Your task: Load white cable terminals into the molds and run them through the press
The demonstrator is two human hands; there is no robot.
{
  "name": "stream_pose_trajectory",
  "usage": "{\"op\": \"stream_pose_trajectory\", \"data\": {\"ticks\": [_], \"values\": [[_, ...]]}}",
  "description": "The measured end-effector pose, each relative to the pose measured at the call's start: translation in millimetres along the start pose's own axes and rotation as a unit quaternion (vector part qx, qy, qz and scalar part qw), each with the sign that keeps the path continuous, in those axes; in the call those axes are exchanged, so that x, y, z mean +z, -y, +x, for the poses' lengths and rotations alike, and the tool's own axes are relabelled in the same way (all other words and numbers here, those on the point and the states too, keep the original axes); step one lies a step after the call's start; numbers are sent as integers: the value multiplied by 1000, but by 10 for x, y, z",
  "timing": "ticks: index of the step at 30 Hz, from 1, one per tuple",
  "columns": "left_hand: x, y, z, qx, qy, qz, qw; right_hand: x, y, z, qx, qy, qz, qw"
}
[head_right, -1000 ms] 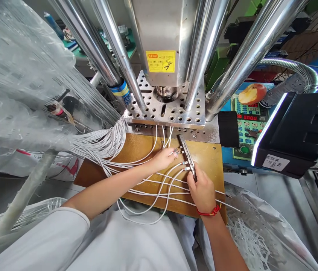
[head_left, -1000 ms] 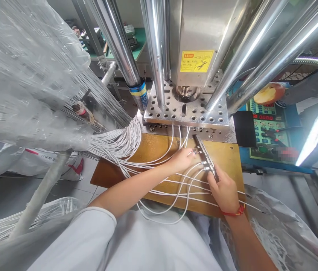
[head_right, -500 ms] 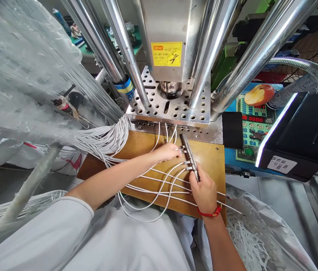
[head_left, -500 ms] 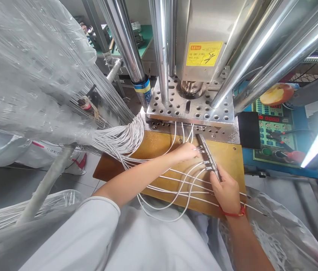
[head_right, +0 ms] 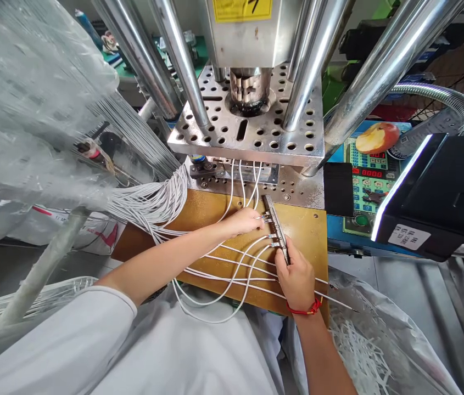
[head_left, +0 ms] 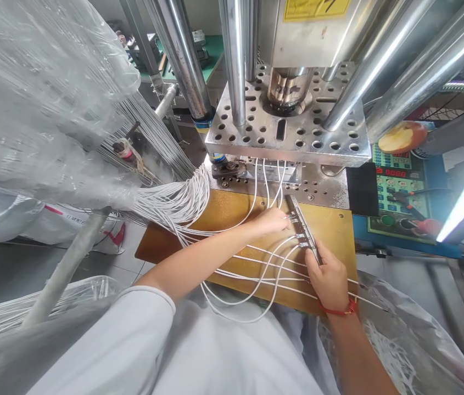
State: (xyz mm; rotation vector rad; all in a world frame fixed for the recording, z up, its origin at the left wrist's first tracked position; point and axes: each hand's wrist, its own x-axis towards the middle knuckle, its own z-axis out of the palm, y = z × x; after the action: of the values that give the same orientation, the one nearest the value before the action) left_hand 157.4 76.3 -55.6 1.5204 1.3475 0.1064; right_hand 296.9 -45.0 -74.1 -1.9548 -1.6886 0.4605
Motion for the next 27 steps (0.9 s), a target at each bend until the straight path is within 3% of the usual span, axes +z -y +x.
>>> {"op": "stream_pose_trajectory", "data": {"ticks": [4, 10, 13, 16, 21, 27], "values": [[30, 9, -5, 25, -1, -18, 1000, 34, -29, -12, -56, -15, -8, 998], [102, 76, -3, 70, 3, 53, 996, -29, 27, -60, -98, -24, -37, 994], [48, 95, -33, 144, -55, 121, 981, -82, 21, -88, -68, -19, -21, 997], [-20, 134, -29, 166, -124, 138, 968, -100, -7, -107, -33, -15, -5, 999], [-13, 246, 63, 164, -72, 43, 983, -82, -21, -103, 2, -8, 16, 1000], [21, 249, 93, 134, -35, 41, 989, -80, 1, -99, 30, 13, 18, 999]]}}
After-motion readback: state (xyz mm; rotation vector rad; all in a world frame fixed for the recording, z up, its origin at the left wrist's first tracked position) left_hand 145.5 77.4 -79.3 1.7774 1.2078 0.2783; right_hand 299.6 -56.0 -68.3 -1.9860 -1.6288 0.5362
